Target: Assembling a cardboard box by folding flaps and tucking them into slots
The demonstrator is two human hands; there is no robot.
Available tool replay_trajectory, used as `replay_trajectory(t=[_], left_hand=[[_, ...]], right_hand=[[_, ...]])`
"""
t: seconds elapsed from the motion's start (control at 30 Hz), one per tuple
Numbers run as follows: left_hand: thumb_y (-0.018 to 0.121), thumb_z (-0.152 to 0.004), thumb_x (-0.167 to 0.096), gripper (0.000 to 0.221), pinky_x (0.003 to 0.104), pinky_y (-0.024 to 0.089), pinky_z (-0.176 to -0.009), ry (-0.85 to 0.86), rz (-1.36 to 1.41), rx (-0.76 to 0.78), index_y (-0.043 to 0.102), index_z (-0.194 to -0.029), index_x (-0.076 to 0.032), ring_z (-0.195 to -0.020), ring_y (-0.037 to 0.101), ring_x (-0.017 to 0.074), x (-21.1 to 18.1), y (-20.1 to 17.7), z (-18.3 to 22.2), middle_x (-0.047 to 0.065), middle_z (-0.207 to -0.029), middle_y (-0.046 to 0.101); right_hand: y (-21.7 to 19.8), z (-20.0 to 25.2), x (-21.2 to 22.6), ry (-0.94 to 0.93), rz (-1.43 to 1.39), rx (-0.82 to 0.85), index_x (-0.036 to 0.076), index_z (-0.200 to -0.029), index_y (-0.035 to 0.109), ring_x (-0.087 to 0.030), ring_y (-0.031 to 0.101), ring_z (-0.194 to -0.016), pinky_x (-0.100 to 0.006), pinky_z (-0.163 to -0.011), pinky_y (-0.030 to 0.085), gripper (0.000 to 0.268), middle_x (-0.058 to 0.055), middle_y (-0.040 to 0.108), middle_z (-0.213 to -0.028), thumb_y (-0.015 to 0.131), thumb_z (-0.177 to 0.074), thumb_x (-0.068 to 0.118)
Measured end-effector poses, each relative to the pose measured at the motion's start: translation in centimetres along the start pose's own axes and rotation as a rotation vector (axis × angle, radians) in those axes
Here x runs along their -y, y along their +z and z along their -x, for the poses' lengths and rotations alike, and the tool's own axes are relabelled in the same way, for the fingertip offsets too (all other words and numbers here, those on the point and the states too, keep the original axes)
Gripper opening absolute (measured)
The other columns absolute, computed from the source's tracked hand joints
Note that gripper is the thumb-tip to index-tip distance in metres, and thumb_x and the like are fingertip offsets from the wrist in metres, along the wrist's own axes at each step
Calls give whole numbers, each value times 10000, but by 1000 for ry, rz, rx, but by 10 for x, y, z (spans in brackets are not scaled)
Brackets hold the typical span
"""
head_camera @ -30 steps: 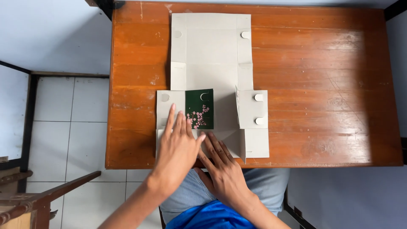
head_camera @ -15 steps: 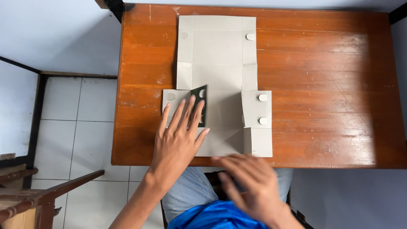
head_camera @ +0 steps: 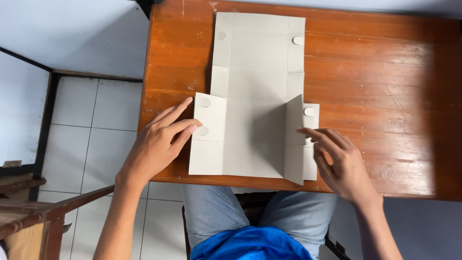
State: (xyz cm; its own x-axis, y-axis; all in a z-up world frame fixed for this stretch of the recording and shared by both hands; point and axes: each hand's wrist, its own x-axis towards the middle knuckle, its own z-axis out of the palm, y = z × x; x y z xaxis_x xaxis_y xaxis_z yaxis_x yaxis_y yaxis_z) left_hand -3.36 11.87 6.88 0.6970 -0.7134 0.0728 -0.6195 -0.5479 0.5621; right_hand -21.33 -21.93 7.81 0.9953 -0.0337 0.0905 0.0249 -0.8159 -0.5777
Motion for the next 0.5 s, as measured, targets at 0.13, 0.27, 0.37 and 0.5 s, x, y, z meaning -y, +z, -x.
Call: replay_trajectory(t=[0.13, 0.27, 0.37, 0.5], left_hand=[[512, -1005, -82, 349, 483, 420, -1124, -51, 27, 66, 703, -1280, -181, -1437, 457, 319, 15, 13, 15, 107, -1607, 445], [568, -963, -124, 505, 483, 388, -1141, -113, 56, 109, 577, -1448, -265, -1505, 366, 296, 12, 14, 27, 54, -1671, 341], [648, -923, -158, 615, 508, 394, -1128, -141, 61, 145, 502, -1506, -289, -1519, 339, 307, 8, 13, 31, 21, -1699, 282], [741, -870, -163, 680, 547, 371, -1161, -66, 61, 109, 502, -1505, -221, -1500, 350, 397, 6, 15, 33, 85, -1686, 296]], right_hand=[[-2, 17, -14, 28, 58, 8, 112, -1438, 564, -268, 621, -1103, -423, -952, 480, 502, -92, 673, -1236, 567, -940, 54], [9, 35, -33, 46, 150, 138, 190, -1603, 348, -318, 470, -1346, -489, -1085, 363, 1072, -136, 457, -1496, 780, -628, 74], [16, 38, -32, 72, 163, 114, 195, -1609, 330, -304, 459, -1356, -467, -1082, 348, 1122, -122, 445, -1515, 773, -588, 52], [19, 34, -23, 114, 159, 50, 209, -1590, 377, -305, 511, -1301, -461, -1017, 378, 867, -121, 488, -1495, 728, -836, 453]])
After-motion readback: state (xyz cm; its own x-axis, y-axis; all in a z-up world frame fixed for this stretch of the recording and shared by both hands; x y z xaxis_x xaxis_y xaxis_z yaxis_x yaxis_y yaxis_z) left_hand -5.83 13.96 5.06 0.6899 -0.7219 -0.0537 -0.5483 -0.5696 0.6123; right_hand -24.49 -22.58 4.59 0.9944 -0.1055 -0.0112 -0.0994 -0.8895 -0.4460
